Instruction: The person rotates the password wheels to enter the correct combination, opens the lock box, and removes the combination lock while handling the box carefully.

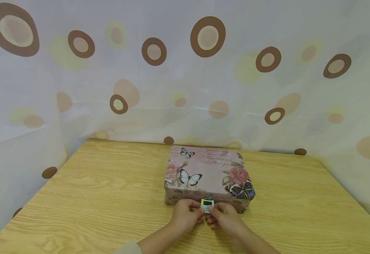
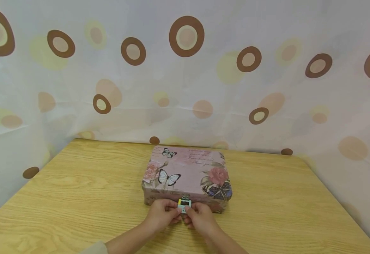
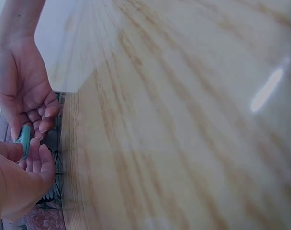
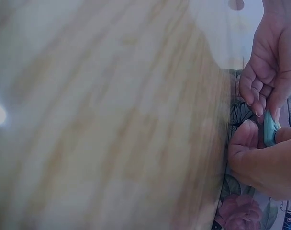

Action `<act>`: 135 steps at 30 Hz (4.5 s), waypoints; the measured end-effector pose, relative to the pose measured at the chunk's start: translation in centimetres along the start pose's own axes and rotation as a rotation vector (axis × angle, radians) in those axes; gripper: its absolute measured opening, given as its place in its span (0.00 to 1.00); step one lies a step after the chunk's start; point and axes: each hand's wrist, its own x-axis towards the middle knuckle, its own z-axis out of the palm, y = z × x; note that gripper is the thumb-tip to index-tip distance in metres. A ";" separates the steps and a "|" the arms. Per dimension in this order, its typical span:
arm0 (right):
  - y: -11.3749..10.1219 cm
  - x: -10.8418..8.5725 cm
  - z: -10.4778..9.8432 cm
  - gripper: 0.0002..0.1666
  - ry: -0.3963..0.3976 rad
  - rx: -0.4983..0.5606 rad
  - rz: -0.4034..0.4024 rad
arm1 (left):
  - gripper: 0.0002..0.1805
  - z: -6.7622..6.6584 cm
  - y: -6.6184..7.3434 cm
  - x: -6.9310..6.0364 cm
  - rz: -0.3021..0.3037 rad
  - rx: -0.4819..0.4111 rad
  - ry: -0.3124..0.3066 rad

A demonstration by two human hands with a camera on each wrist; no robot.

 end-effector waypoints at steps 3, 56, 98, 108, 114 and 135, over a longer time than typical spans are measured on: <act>0.0 0.0 -0.1 0.16 0.002 0.002 0.015 | 0.06 0.0 0.0 0.0 0.006 0.002 -0.003; 0.0 -0.2 -0.3 0.19 -0.010 0.113 0.051 | 0.05 0.2 -0.2 0.1 0.008 -0.015 0.002; 0.3 0.2 -0.3 0.18 -0.031 0.008 0.005 | 0.06 0.1 -0.2 0.0 0.039 0.019 0.006; 0.3 0.0 -0.7 0.18 -0.045 0.140 0.033 | 0.06 0.1 0.0 -0.1 0.037 0.003 0.006; 0.3 -0.2 -0.9 0.17 -0.040 0.172 0.040 | 0.06 0.0 -0.2 0.0 0.030 -0.006 -0.004; 0.6 0.1 -0.5 0.16 -0.048 0.058 -0.024 | 0.06 0.0 -0.3 0.1 0.021 -0.015 -0.001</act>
